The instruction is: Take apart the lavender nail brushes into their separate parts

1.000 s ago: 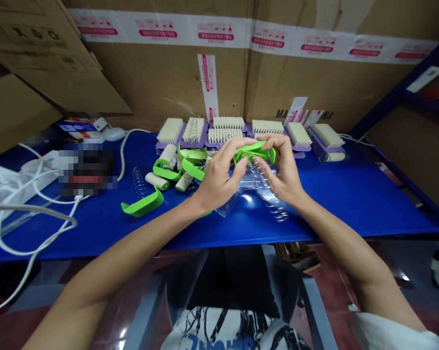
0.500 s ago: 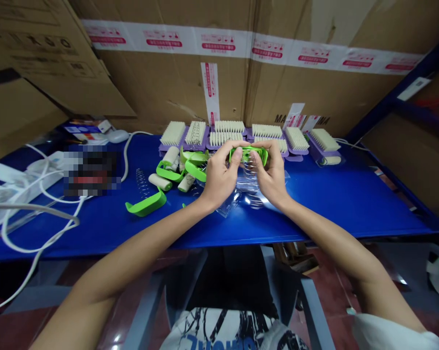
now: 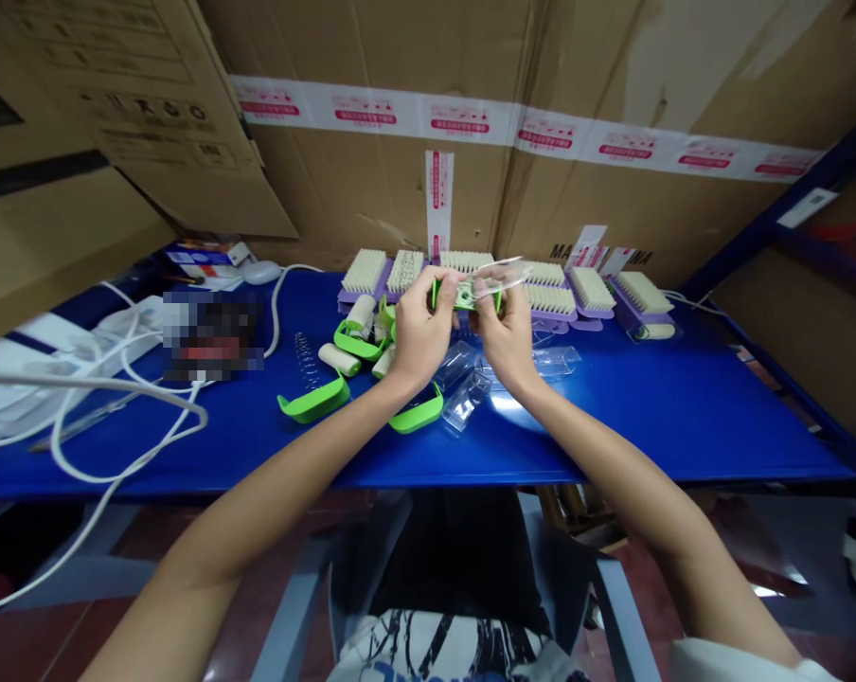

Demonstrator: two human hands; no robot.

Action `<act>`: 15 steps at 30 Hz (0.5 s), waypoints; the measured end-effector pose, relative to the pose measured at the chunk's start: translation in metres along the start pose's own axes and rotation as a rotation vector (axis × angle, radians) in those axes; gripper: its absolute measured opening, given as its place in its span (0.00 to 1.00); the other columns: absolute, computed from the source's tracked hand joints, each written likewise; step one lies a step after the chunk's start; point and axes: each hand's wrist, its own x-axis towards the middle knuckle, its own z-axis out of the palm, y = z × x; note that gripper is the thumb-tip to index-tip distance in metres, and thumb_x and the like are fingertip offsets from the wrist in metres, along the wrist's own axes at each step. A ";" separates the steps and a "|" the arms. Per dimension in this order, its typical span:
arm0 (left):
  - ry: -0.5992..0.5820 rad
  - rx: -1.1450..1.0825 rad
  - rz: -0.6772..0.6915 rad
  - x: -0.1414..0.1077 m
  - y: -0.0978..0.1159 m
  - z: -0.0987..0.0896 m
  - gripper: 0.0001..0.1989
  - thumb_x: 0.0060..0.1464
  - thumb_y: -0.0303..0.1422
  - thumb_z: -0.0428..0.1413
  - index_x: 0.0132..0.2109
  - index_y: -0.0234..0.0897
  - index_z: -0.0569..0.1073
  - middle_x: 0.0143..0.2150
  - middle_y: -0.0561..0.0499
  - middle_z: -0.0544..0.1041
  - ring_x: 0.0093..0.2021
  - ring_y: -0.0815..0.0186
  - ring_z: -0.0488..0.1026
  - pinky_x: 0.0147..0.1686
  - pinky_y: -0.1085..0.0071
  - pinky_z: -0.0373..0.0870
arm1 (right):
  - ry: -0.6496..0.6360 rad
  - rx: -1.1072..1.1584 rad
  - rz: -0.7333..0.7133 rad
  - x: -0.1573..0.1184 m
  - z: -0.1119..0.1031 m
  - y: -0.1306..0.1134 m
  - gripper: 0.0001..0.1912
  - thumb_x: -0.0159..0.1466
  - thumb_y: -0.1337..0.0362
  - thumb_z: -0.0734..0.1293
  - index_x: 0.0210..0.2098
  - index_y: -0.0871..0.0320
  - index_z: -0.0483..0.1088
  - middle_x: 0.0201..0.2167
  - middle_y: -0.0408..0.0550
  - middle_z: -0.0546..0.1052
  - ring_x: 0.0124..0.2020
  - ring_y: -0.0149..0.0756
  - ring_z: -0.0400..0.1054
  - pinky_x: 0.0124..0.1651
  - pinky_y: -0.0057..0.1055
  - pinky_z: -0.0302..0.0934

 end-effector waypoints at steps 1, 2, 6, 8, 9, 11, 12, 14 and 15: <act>0.007 -0.037 -0.012 -0.001 0.000 0.002 0.20 0.77 0.53 0.56 0.46 0.43 0.78 0.32 0.54 0.77 0.28 0.67 0.74 0.32 0.68 0.72 | 0.029 -0.029 0.005 -0.003 -0.002 0.002 0.28 0.77 0.30 0.59 0.51 0.47 0.67 0.42 0.48 0.77 0.38 0.42 0.73 0.43 0.42 0.75; 0.007 -0.075 -0.024 -0.002 -0.001 0.004 0.19 0.75 0.53 0.59 0.46 0.42 0.79 0.34 0.53 0.79 0.27 0.68 0.74 0.31 0.68 0.72 | 0.044 -0.055 0.012 -0.005 -0.004 0.003 0.28 0.77 0.30 0.58 0.51 0.47 0.67 0.42 0.48 0.76 0.38 0.42 0.73 0.43 0.42 0.75; -0.061 -0.137 -0.052 -0.003 -0.007 0.010 0.18 0.72 0.51 0.63 0.47 0.40 0.80 0.48 0.46 0.86 0.36 0.65 0.81 0.36 0.68 0.78 | 0.019 -0.048 0.043 -0.008 -0.013 0.006 0.28 0.76 0.29 0.60 0.49 0.47 0.67 0.37 0.45 0.74 0.33 0.38 0.71 0.38 0.38 0.71; -0.058 -0.095 -0.057 -0.004 -0.009 0.010 0.16 0.73 0.48 0.62 0.48 0.40 0.81 0.49 0.46 0.86 0.39 0.64 0.82 0.38 0.68 0.80 | -0.003 -0.013 0.046 -0.009 -0.015 0.006 0.28 0.75 0.30 0.61 0.48 0.47 0.66 0.37 0.44 0.73 0.32 0.37 0.70 0.37 0.38 0.70; -0.048 -0.073 -0.060 -0.004 -0.009 0.010 0.14 0.73 0.47 0.62 0.48 0.41 0.80 0.48 0.47 0.86 0.38 0.65 0.82 0.38 0.68 0.80 | -0.018 -0.006 0.042 -0.009 -0.016 0.006 0.27 0.76 0.30 0.61 0.49 0.47 0.66 0.37 0.44 0.74 0.32 0.37 0.70 0.37 0.38 0.70; -0.027 -0.039 -0.066 -0.006 -0.006 0.010 0.10 0.74 0.43 0.61 0.50 0.42 0.80 0.47 0.49 0.86 0.35 0.66 0.81 0.37 0.68 0.80 | -0.055 -0.011 0.022 -0.010 -0.017 0.006 0.27 0.76 0.31 0.61 0.53 0.46 0.65 0.40 0.45 0.74 0.34 0.37 0.70 0.37 0.38 0.70; -0.018 -0.027 -0.063 -0.007 -0.004 0.010 0.09 0.74 0.42 0.61 0.50 0.42 0.80 0.47 0.49 0.86 0.35 0.66 0.81 0.38 0.68 0.81 | -0.064 -0.022 0.007 -0.010 -0.017 0.007 0.27 0.77 0.31 0.60 0.54 0.46 0.64 0.41 0.46 0.74 0.35 0.38 0.70 0.38 0.38 0.70; -0.019 -0.017 -0.058 -0.009 0.000 0.010 0.08 0.74 0.40 0.62 0.52 0.43 0.80 0.49 0.48 0.86 0.39 0.64 0.83 0.42 0.66 0.83 | -0.055 -0.047 -0.020 -0.012 -0.016 0.007 0.26 0.78 0.32 0.59 0.54 0.47 0.65 0.42 0.46 0.75 0.36 0.39 0.71 0.39 0.38 0.70; -0.025 -0.021 -0.058 -0.009 0.001 0.010 0.07 0.74 0.40 0.62 0.52 0.43 0.80 0.50 0.48 0.86 0.42 0.63 0.84 0.44 0.65 0.83 | -0.038 -0.051 -0.029 -0.013 -0.016 0.007 0.25 0.78 0.33 0.59 0.54 0.47 0.65 0.41 0.46 0.75 0.37 0.39 0.71 0.40 0.39 0.71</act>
